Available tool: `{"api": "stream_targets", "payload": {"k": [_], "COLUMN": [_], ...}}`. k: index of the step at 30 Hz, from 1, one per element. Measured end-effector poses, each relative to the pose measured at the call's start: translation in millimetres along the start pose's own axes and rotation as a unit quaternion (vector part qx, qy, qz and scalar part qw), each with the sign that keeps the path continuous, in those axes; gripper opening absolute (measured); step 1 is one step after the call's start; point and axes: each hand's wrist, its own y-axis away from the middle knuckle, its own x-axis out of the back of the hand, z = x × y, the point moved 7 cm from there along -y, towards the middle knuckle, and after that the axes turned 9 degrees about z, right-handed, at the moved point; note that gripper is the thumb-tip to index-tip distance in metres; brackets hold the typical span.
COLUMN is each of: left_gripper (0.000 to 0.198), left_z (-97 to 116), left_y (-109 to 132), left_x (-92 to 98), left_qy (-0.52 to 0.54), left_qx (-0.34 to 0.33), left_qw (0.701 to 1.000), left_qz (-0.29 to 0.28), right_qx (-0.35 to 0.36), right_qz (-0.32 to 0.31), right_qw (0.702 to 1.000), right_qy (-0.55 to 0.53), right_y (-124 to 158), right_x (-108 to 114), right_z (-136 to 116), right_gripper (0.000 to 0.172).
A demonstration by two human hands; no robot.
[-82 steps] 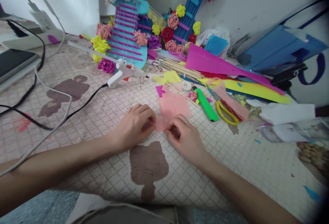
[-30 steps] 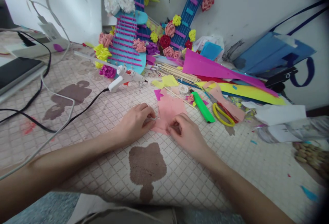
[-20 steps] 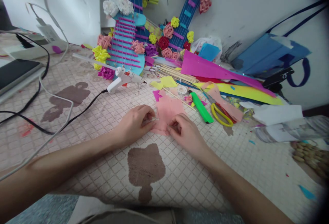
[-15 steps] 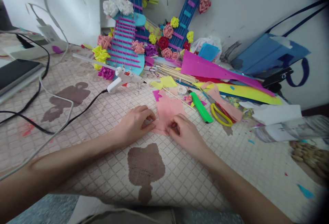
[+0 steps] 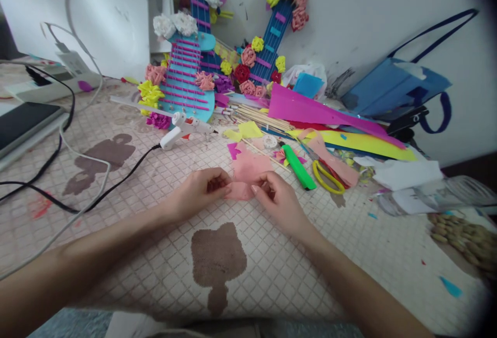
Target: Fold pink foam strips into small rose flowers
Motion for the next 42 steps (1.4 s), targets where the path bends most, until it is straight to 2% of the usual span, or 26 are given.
{"api": "stream_targets", "payload": {"k": [5,10,14,16,19,22,25,28,32,36,39,42], "left_gripper": [0.016,0.018,0.021,0.027,0.034,0.032,0.028,0.027,0.026,0.026,0.029,0.030], "left_z": [-2.6,-6.3,3.4,6.5,1.9,-4.2,-8.3,-11.8,-12.4,-8.8,-3.7,-1.4], "left_y": [-0.4,3.6,7.3,8.0,6.5,3.8,1.6,1.9,5.0,3.9,0.4,-1.4], "left_x": [1.1,-5.7,-14.5,-17.8,-21.0,-22.5,-20.3,-16.8,-19.6,-17.5,-10.7,-10.3], "left_qy": [0.083,0.167,0.228,0.241,0.215,0.187,0.194,0.229,0.279,0.269,0.259,0.230], "left_qx": [0.036,0.109,0.095,0.090,0.106,0.112,0.125,0.156,0.184,0.156,0.106,0.069], "left_qw": [0.996,0.978,0.961,0.956,0.964,0.972,0.971,0.960,0.942,0.950,0.960,0.971], "left_qz": [-0.016,-0.058,-0.126,-0.138,-0.114,-0.086,-0.060,-0.031,-0.035,-0.026,-0.003,-0.013], "right_qx": [-0.013,-0.073,-0.110,-0.105,-0.079,-0.062,-0.104,-0.160,-0.186,-0.183,-0.158,-0.120], "right_qz": [-0.032,-0.065,-0.077,-0.091,-0.121,-0.133,-0.138,-0.166,-0.172,-0.158,-0.175,-0.196], "right_qw": [0.999,0.986,0.967,0.964,0.963,0.964,0.952,0.925,0.917,0.927,0.935,0.944], "right_qy": [-0.040,-0.138,-0.218,-0.226,-0.226,-0.223,-0.253,-0.303,-0.307,-0.287,-0.265,-0.239], "right_y": [-0.9,-2.6,-4.9,-5.7,-5.8,-5.4,-2.9,3.3,8.6,7.2,5.5,5.8], "right_x": [-7.6,-12.7,-13.0,-15.6,-22.5,-26.8,-29.3,-35.4,-40.7,-38.6,-36.7,-36.7], "right_z": [1.9,6.5,8.9,7.5,1.9,-3.6,-3.4,-2.8,-0.5,4.9,3.7,-2.8], "right_gripper": [0.010,0.011,0.013,0.013,0.014,0.014,0.022,0.032,0.028,0.022,0.018,0.019]}}
